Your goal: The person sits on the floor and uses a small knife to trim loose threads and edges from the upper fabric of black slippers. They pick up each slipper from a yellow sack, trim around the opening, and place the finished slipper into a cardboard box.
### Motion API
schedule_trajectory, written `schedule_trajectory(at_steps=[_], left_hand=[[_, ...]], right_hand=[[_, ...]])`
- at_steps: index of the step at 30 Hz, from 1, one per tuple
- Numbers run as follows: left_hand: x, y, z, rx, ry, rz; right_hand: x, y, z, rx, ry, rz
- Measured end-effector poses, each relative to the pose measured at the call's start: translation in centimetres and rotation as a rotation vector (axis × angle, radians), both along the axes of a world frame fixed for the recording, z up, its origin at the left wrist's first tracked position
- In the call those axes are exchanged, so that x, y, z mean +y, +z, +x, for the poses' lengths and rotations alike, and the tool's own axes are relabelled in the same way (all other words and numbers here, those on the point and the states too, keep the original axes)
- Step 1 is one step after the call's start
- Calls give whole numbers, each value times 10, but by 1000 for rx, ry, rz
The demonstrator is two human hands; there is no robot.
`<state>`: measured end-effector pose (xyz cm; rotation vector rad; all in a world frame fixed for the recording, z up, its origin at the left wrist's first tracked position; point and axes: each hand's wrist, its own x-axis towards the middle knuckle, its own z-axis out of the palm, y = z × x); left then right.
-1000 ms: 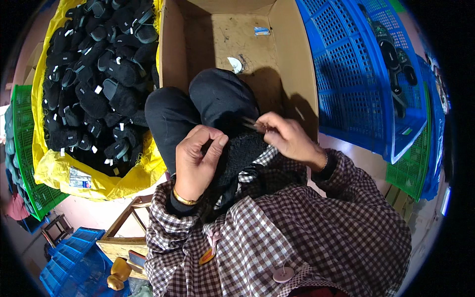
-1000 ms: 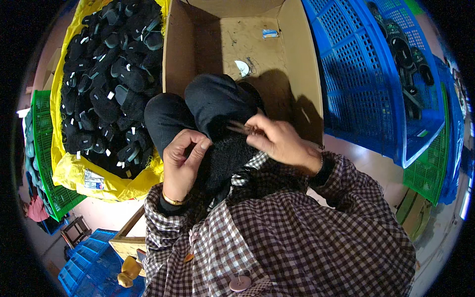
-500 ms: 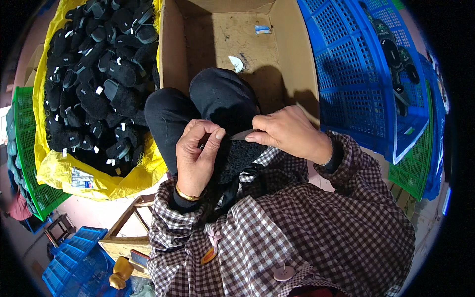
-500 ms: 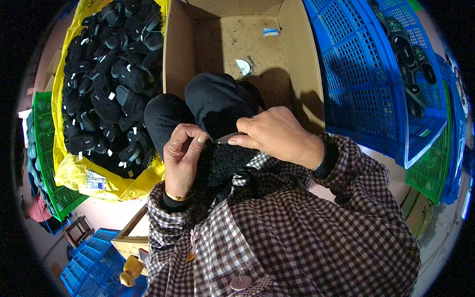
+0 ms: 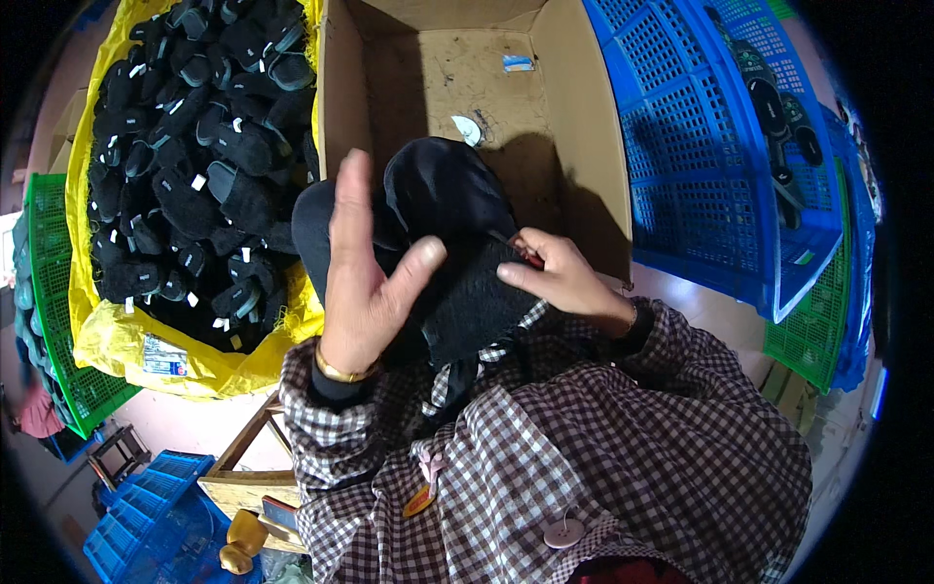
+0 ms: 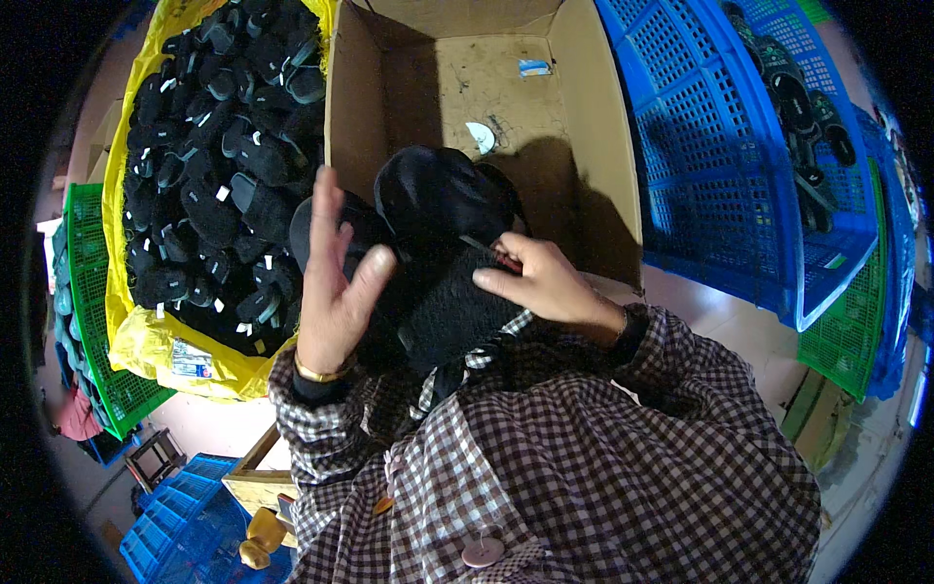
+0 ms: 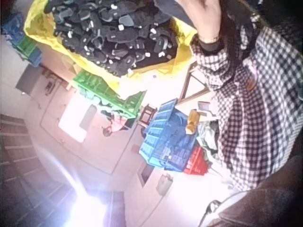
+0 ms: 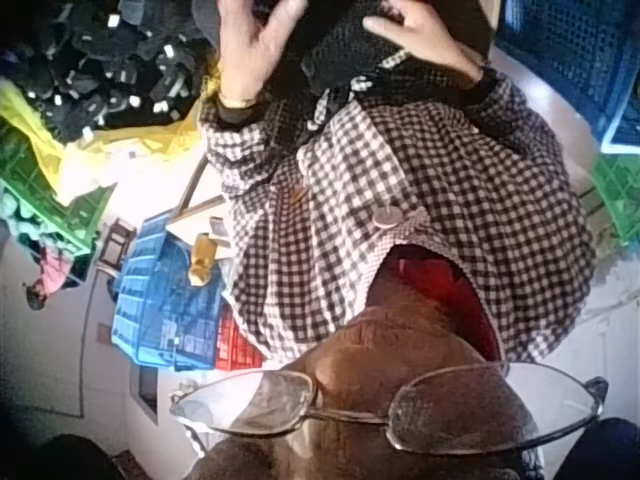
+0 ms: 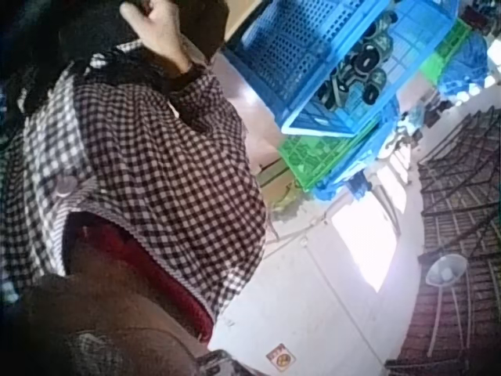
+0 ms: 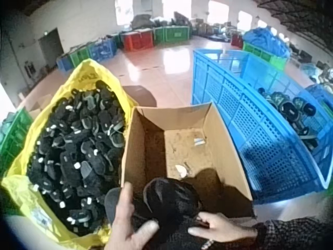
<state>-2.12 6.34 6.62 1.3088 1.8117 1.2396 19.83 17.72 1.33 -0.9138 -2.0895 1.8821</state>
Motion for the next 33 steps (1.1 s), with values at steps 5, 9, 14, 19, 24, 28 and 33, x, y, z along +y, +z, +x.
schedule_trajectory(at_steps=[5, 9, 14, 19, 24, 28, 33], left_hand=[[-20, -2, 0, -89, -305, -357], [-26, -17, -3, -815, -18, -191], [-41, -59, 1, -1730, -93, 43], [-32, -43, 16, -1656, 48, 10], [-21, -54, 25, -1469, 11, 312], [-21, -61, 28, -1900, -245, 321], [-37, -81, 14, -1697, 169, 54]], right_hand=[[5, 30, -28, 6, -164, -327], [2, 59, -45, 175, -196, -461], [-5, 60, -59, 388, -108, -121], [-10, 71, -71, 330, -37, 200], [-12, 84, -86, 237, 22, 498], [-7, 66, -98, 230, -58, 568], [31, 57, -82, 109, -236, 99]])
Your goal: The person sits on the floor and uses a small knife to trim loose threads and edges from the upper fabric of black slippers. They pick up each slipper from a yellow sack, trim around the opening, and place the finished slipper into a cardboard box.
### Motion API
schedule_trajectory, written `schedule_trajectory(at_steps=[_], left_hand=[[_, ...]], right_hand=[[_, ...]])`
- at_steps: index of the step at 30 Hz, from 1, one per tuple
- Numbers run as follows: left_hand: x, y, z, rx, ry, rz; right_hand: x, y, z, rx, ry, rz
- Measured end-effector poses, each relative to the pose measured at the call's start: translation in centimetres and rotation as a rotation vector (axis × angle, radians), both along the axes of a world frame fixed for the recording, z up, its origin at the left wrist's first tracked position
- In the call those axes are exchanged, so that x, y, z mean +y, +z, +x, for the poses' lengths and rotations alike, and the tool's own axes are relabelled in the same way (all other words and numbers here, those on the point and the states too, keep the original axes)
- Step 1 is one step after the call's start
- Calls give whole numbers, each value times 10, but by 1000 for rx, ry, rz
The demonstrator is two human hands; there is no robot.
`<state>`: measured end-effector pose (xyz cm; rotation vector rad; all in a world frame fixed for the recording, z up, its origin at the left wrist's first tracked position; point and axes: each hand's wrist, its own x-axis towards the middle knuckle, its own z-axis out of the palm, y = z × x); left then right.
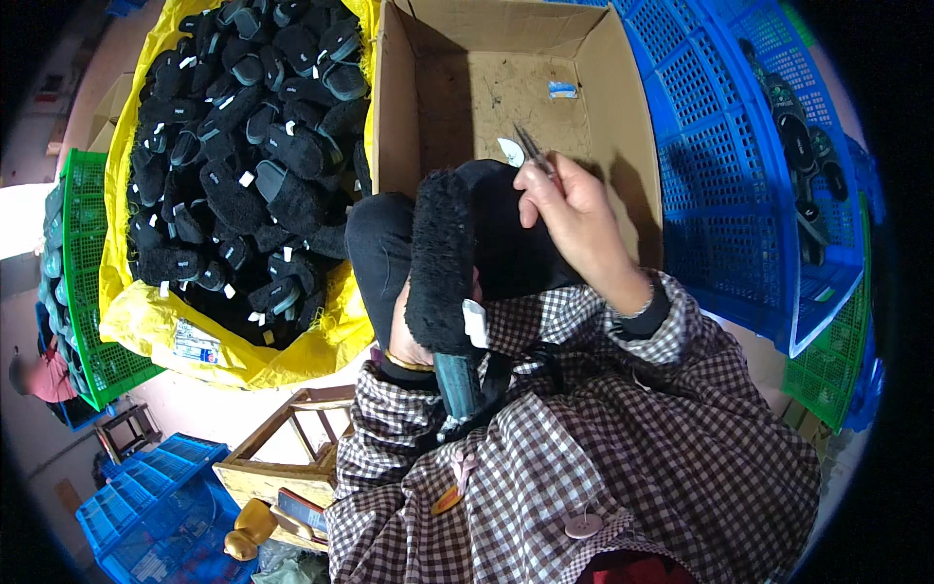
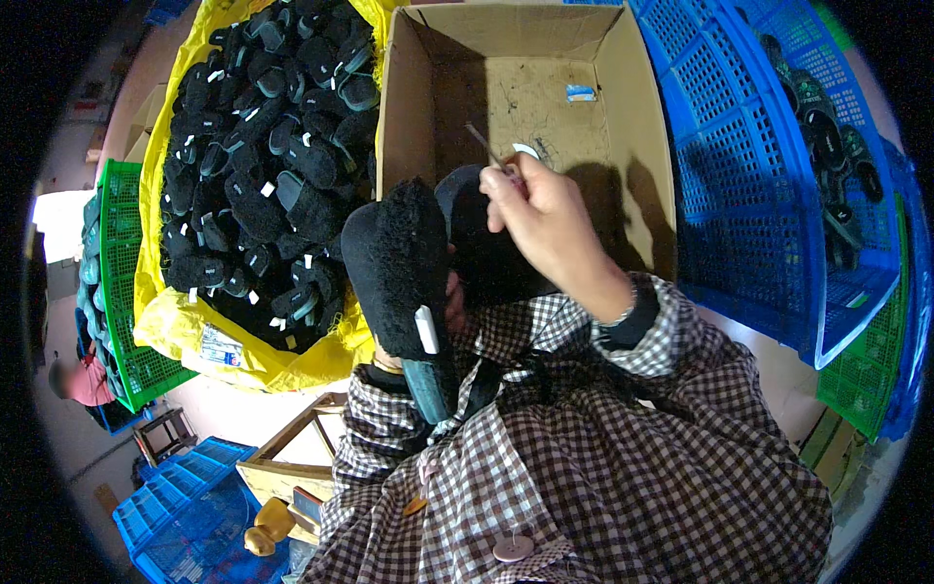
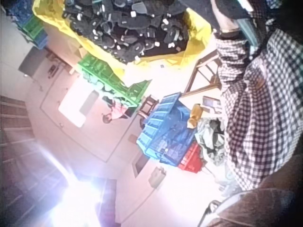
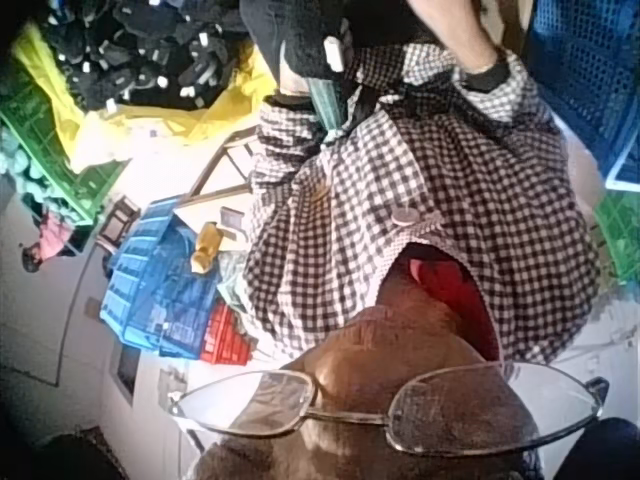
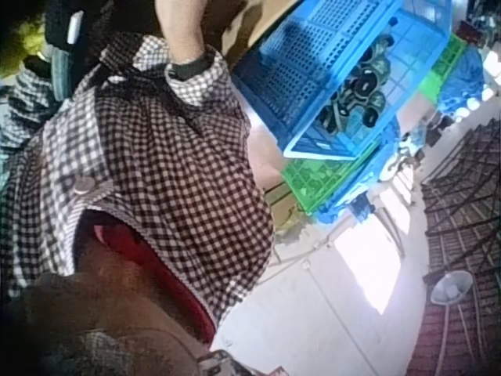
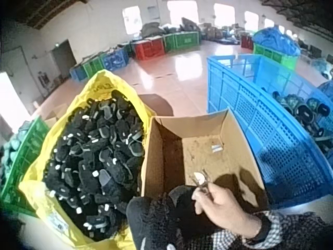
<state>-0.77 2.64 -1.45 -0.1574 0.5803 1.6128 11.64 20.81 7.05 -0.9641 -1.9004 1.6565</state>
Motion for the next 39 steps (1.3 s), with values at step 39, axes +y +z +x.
schedule_trajectory(at_steps=[39], left_hand=[[36, 58, 7, 616, 11, -268]], right_hand=[[-69, 3, 39, -312, 334, 540]])
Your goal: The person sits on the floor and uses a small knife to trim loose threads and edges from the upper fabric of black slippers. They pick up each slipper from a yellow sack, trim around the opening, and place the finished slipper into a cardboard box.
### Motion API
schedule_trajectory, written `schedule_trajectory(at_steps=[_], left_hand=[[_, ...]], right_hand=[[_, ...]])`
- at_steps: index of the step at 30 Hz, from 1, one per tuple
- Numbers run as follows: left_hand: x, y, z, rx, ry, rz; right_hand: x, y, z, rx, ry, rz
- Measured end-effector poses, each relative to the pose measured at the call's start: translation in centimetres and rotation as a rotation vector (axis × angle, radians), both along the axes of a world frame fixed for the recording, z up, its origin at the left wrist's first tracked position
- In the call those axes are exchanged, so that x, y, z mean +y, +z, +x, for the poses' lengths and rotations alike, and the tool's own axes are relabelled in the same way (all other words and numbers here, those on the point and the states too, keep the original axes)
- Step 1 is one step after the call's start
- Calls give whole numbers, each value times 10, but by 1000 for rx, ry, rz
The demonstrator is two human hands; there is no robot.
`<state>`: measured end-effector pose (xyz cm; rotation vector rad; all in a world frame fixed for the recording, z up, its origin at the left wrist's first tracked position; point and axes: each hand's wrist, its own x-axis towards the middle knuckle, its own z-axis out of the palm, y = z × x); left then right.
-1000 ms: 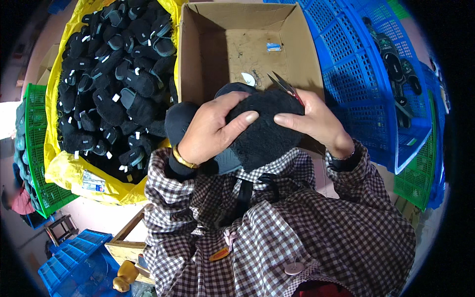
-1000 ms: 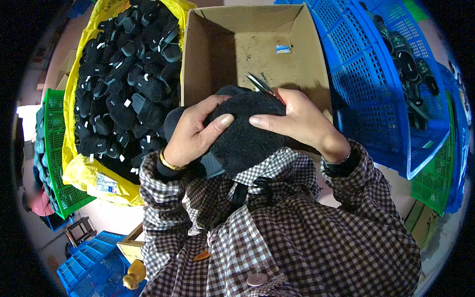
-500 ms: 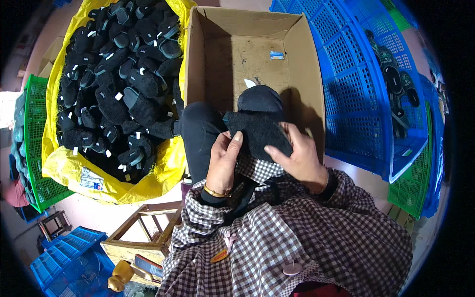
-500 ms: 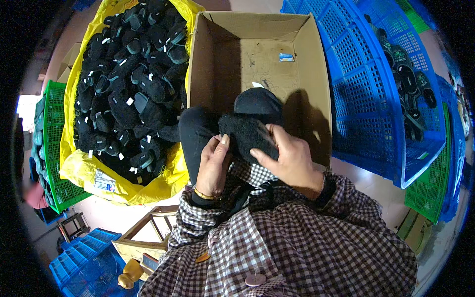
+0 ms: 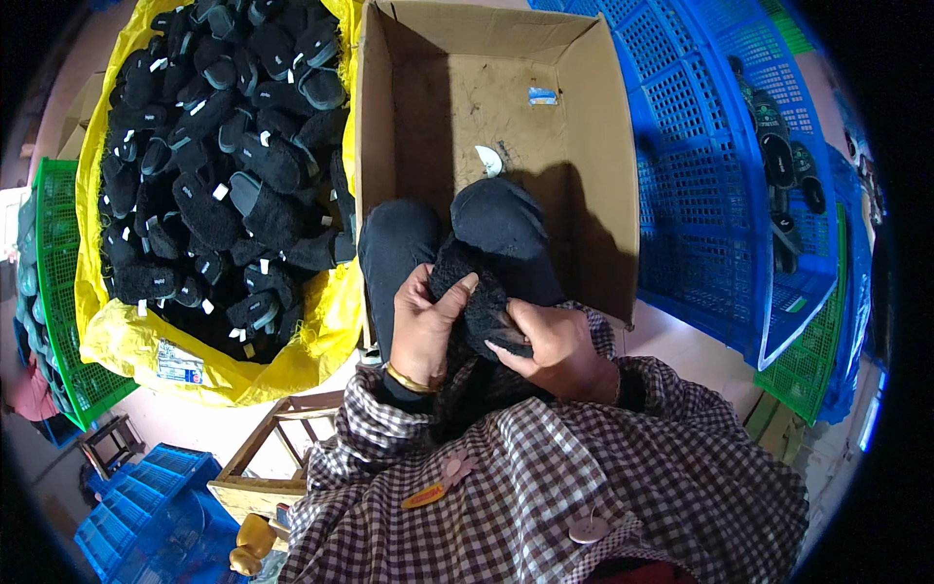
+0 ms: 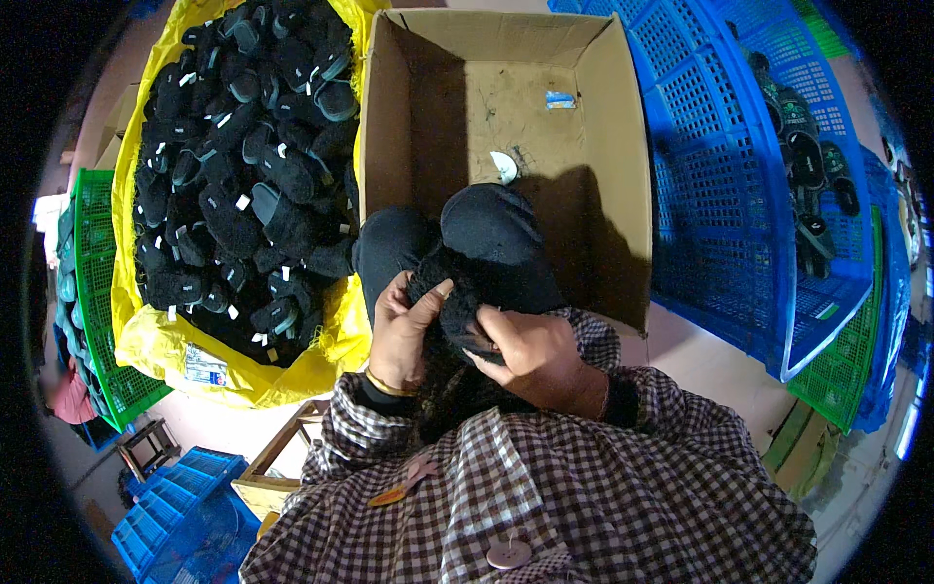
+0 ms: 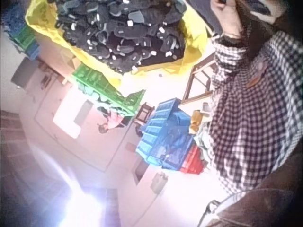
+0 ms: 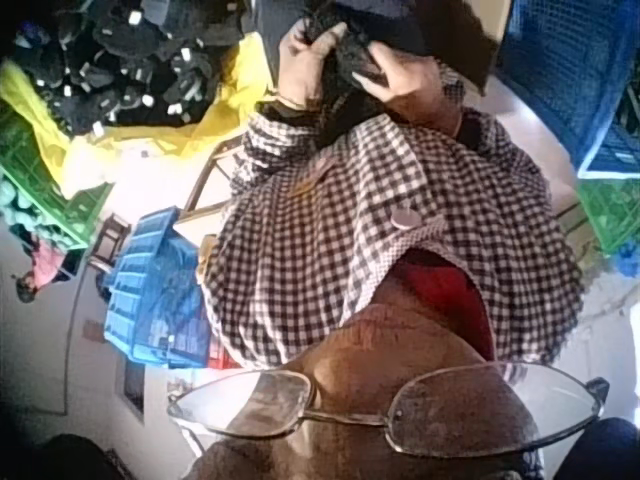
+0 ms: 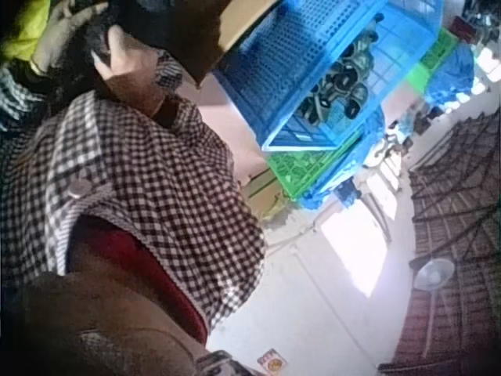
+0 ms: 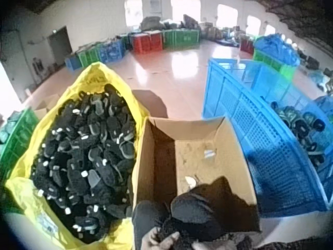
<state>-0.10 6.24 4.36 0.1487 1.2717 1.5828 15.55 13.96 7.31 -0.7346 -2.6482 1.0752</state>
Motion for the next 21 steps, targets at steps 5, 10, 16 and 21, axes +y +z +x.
schedule_trajectory(at_steps=[5, 10, 16, 21], left_hand=[[-12, -3, -15, 774, -179, -108], [-18, 23, -38, 1076, -434, -95], [-12, 39, -42, 1355, -548, -76], [-10, 54, -25, 1544, -497, -156]], right_hand=[[-4, -5, -19, -12, -185, -382], [-1, -27, -27, -29, -179, -715], [-5, -58, -44, 58, -122, -845], [17, -41, -70, 7, -135, -1299]])
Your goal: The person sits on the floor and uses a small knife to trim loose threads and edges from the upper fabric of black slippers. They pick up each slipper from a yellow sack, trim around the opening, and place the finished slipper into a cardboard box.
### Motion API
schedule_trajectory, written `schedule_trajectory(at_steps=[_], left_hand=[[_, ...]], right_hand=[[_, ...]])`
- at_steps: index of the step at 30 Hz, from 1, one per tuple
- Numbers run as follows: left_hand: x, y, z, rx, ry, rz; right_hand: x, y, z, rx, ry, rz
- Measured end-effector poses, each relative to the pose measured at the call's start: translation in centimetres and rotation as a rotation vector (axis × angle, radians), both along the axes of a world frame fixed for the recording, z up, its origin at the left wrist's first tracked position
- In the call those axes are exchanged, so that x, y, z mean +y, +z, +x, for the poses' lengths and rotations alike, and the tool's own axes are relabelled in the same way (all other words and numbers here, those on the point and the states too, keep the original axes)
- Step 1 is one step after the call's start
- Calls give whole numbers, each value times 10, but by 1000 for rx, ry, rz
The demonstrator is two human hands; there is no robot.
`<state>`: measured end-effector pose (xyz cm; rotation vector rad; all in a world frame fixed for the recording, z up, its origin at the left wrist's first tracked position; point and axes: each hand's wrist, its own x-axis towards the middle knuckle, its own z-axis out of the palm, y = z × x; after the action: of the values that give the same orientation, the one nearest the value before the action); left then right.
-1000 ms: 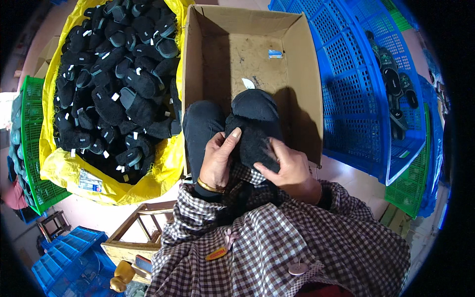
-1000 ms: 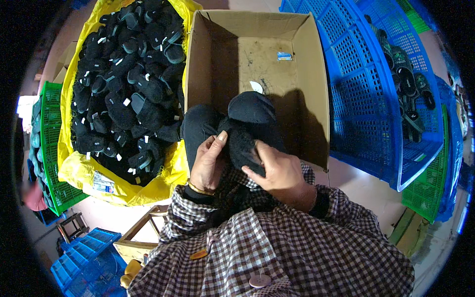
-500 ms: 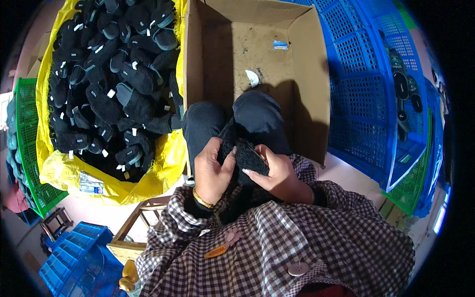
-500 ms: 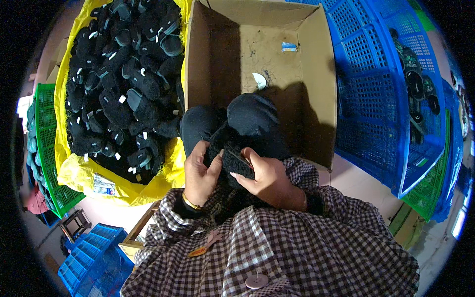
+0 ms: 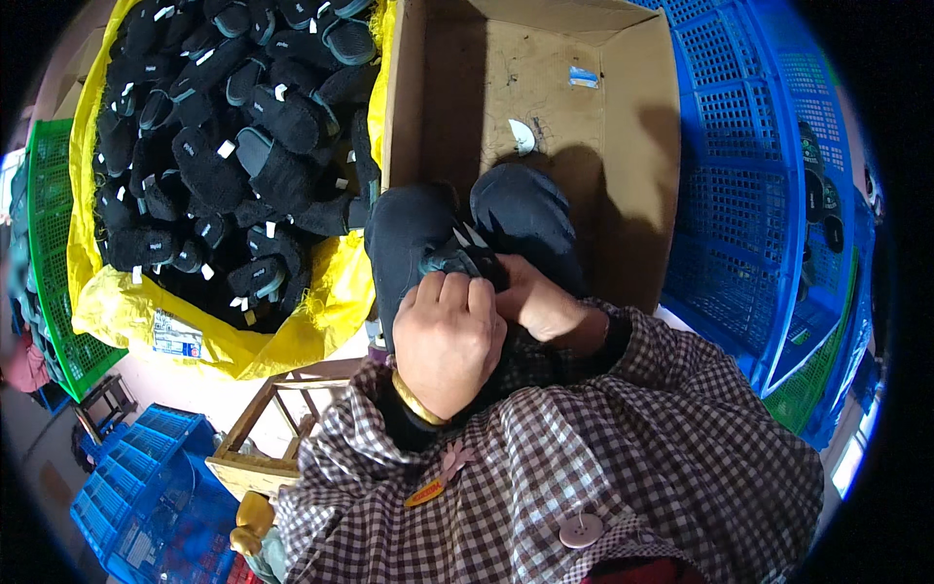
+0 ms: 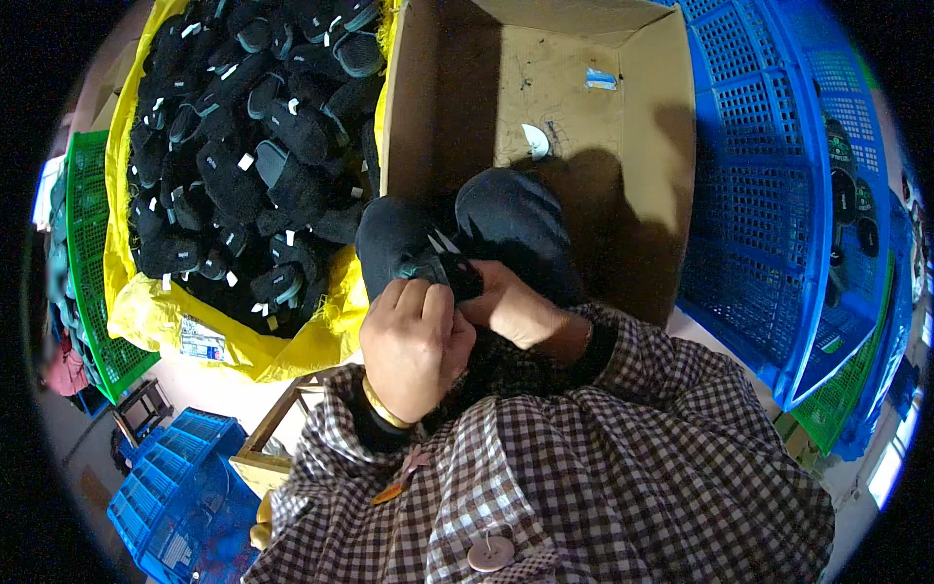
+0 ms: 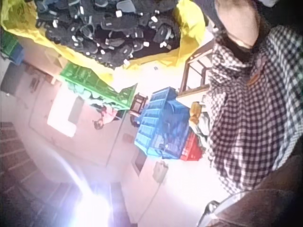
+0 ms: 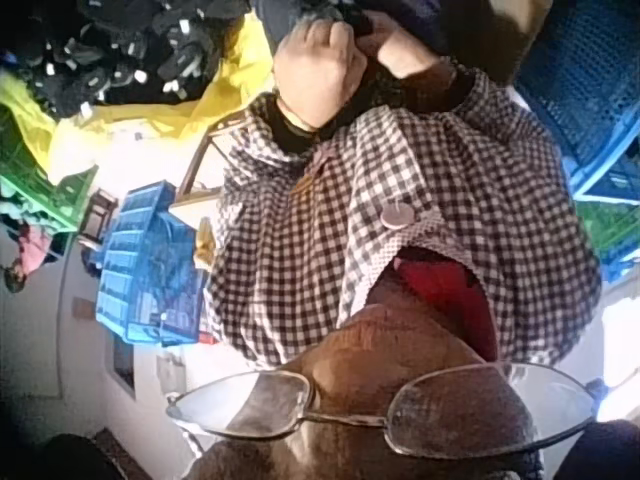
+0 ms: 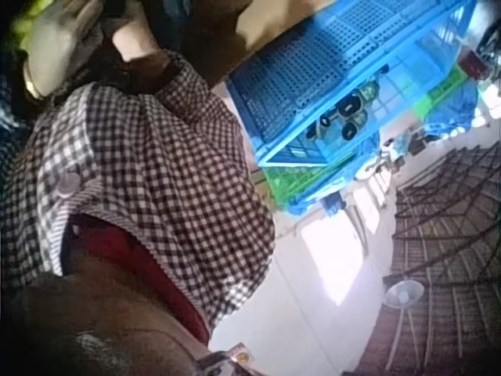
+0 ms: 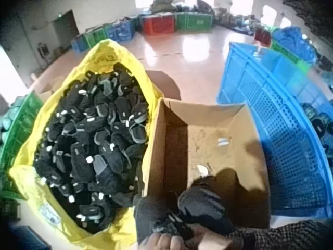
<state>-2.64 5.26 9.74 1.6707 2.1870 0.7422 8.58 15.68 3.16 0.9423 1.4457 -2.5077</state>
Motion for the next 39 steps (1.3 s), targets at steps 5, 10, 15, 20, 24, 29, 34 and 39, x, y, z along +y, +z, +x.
schedule_trajectory(at_steps=[5, 10, 15, 20, 24, 29, 34, 39], left_hand=[[-43, -3, 15, -62, 72, -1], [-59, 2, 21, -120, 80, -75], [-68, -32, 33, -32, 136, 75], [-64, -50, 39, 22, 171, 193], [-61, -53, 45, -35, 248, 232], [-66, -67, 76, -111, 432, 336], [-69, -73, 80, 16, 417, 380], [-68, -68, 78, -63, 343, 317]], right_hand=[[-6, -1, 6, 11, -55, -163], [-13, -13, 19, 26, -111, -59], [-19, -15, 23, 248, -163, -1], [-26, -19, 21, 268, -227, 210], [-24, -14, 20, 263, -191, 394], [-14, -13, 26, 257, -93, 502], [-6, -14, 38, 176, 15, 536], [15, 17, 51, 89, 333, 784]])
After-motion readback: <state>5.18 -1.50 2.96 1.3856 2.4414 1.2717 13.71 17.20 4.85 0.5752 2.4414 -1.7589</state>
